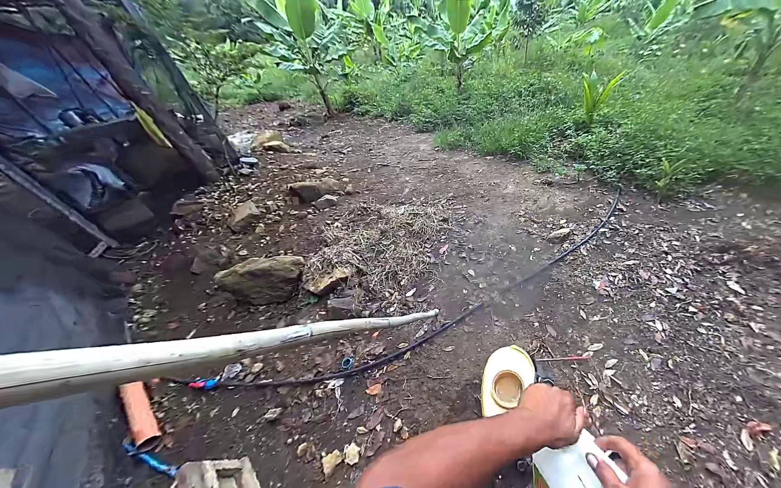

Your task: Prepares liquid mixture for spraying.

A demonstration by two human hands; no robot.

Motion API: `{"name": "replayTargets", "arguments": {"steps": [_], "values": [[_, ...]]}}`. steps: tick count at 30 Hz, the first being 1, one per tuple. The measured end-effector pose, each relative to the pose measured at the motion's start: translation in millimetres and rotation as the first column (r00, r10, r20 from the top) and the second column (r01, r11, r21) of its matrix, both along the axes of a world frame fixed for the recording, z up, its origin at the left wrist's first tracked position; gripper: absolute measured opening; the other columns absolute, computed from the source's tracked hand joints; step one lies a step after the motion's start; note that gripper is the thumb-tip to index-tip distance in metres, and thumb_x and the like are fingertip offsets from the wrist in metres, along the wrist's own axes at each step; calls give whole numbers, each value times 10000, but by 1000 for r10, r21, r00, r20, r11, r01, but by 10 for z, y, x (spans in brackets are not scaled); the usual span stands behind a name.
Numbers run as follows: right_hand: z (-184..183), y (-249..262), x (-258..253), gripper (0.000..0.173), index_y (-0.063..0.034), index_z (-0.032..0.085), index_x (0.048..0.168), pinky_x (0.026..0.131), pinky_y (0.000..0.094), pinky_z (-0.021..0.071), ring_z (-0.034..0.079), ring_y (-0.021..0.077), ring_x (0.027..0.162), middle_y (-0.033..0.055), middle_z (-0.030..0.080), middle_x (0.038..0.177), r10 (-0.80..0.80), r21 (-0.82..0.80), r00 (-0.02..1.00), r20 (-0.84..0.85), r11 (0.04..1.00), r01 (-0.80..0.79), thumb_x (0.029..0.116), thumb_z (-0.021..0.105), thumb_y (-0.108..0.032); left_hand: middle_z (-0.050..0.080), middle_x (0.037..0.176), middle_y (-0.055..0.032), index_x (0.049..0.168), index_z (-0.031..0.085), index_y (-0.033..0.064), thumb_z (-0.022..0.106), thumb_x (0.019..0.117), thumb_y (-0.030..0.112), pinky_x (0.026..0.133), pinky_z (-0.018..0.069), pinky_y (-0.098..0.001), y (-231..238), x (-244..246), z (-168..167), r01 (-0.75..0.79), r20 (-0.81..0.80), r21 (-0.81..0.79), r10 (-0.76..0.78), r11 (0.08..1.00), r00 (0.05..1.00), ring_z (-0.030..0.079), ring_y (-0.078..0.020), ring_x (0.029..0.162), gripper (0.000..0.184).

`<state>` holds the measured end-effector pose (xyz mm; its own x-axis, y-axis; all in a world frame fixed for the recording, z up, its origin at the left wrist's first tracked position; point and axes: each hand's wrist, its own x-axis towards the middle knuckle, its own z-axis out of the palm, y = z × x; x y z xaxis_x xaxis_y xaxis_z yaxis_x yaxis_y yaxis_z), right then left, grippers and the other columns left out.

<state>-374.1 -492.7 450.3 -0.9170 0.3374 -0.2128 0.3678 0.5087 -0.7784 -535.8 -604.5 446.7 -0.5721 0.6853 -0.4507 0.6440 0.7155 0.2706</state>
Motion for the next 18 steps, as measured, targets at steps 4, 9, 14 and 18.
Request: {"name": "replayTargets", "arguments": {"steps": [4, 9, 14, 18], "values": [[-159, 5, 2, 422, -104, 680, 1287, 809, 635, 553, 724, 373, 856, 176, 749, 950, -76, 89, 994, 82, 994, 69, 956, 679, -367, 695, 1159, -252, 1040, 713, -20, 128, 1001, 747, 937, 501, -674, -110, 49, 263, -205, 226, -168, 240, 964, 944, 657, -415, 1157, 965], [-415, 156, 114, 421, -114, 684, 1281, 824, 619, 560, 733, 355, 859, 153, 757, 937, 16, 157, 994, 107, 987, -33, 957, 664, -382, 586, 1386, -164, 1388, 601, 181, 508, 1020, 420, 915, 533, -617, -253, -15, -1, 67, 118, 169, -88, 983, 989, 629, -388, 1179, 449], [-663, 208, 70, 362, -188, 739, 1213, 804, 620, 551, 745, 346, 827, 111, 777, 895, 108, 380, 993, 36, 918, -114, 941, 636, -404, 454, 1483, -255, 1454, 539, 200, 724, 855, 79, 795, 582, -616, -123, 76, -481, 195, 138, 124, -212, 973, 968, 665, -451, 1029, 638], [-849, 230, 20, 345, -208, 758, 1210, 825, 625, 554, 750, 347, 849, 99, 784, 917, 227, 447, 970, 83, 862, -240, 977, 582, -393, 643, 1226, -267, 1425, 500, 50, 481, 1043, 405, 920, 542, -616, -51, 150, -650, -169, 297, -19, 168, 985, 940, 664, -429, 1113, 522]]}}
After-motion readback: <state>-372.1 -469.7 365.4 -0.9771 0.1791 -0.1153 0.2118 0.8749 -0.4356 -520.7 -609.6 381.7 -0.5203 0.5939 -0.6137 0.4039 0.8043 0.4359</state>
